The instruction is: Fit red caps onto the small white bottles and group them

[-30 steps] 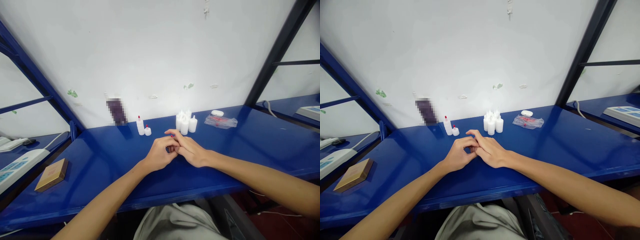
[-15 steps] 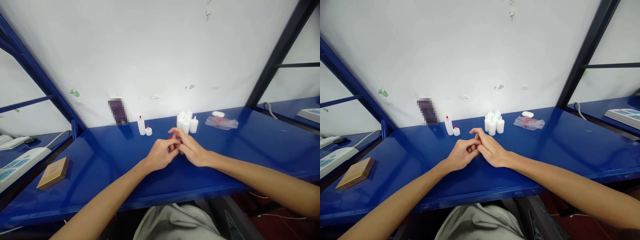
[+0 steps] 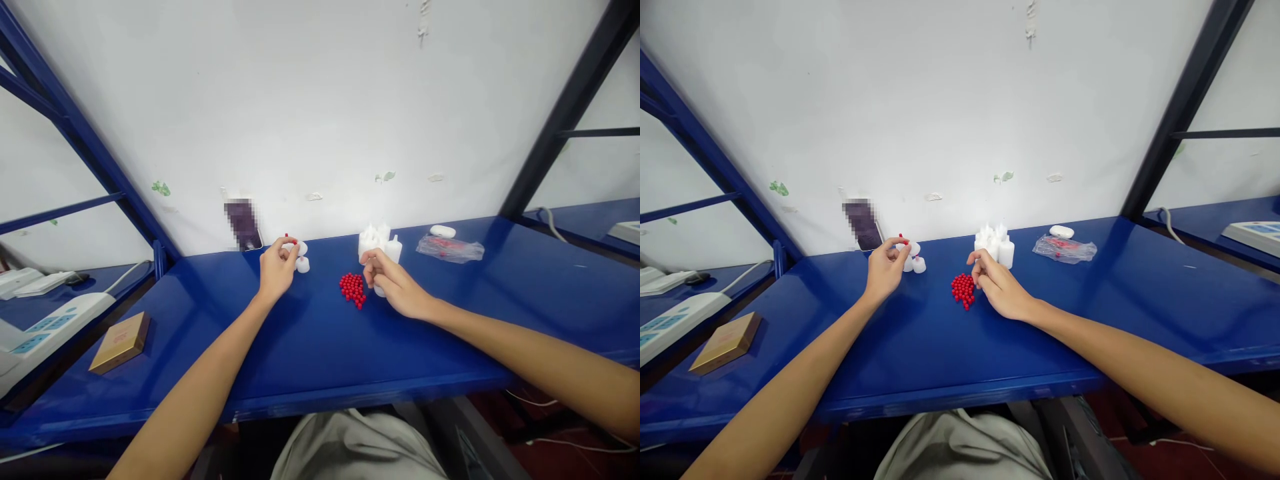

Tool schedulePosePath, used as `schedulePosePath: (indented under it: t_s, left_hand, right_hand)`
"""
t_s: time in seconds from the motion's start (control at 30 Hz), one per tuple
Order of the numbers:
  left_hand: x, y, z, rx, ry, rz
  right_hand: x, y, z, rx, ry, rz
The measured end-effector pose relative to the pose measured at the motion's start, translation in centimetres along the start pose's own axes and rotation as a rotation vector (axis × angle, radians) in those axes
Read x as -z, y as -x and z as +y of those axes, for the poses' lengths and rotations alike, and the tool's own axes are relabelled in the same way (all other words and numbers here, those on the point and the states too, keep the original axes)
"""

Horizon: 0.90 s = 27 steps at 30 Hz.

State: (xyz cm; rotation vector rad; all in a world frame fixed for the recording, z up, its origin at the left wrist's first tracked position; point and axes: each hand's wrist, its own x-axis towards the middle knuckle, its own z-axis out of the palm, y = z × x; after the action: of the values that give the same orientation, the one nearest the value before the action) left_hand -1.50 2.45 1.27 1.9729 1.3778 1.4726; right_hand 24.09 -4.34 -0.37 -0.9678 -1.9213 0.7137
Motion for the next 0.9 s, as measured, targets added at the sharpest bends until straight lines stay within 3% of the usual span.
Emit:
schedulePosePath:
  t_s: [0.27, 0.47, 0.57, 0.63, 0.73, 0.8, 0.9]
  left_hand:
    - [-0.4, -1.2, -1.9, -0.033, -0.239, -0.105]
    - [-0.4, -0.8, -1.3, -0.104, -0.296, -0.092]
    - [-0.1, -0.4, -0.8, -0.133, -0.303, -0.096]
    - [-0.1, 0.3, -0.3, -0.192, -0.290, -0.184]
    - [-0.4, 1.7, 0.8, -0.339, -0.275, -0.494]
    - [-0.8, 2.8, 1.6, -0.415, -0.279, -0.646]
    - [-1.5, 3.8, 2.5, -0.488, -0.260, -0.699]
  right_hand:
    - [-0.3, -0.2, 0.7, -0.091, -0.092, 0.015]
    - [1.6, -0.4, -0.6, 0.056, 0.353, 0.036]
    - [2.9, -0.6, -1.3, 0.110, 0.440, 0.024]
    - [3.6, -0.7, -1.5, 0.115, 0.432, 0.012]
    - [4.3, -0.8, -1.6, 0.073, 0.527, -0.034]
    - [4.7, -0.8, -1.6, 0.004, 0.653, -0.136]
    - [4.9, -0.7, -1.5, -0.072, 0.698, -0.320]
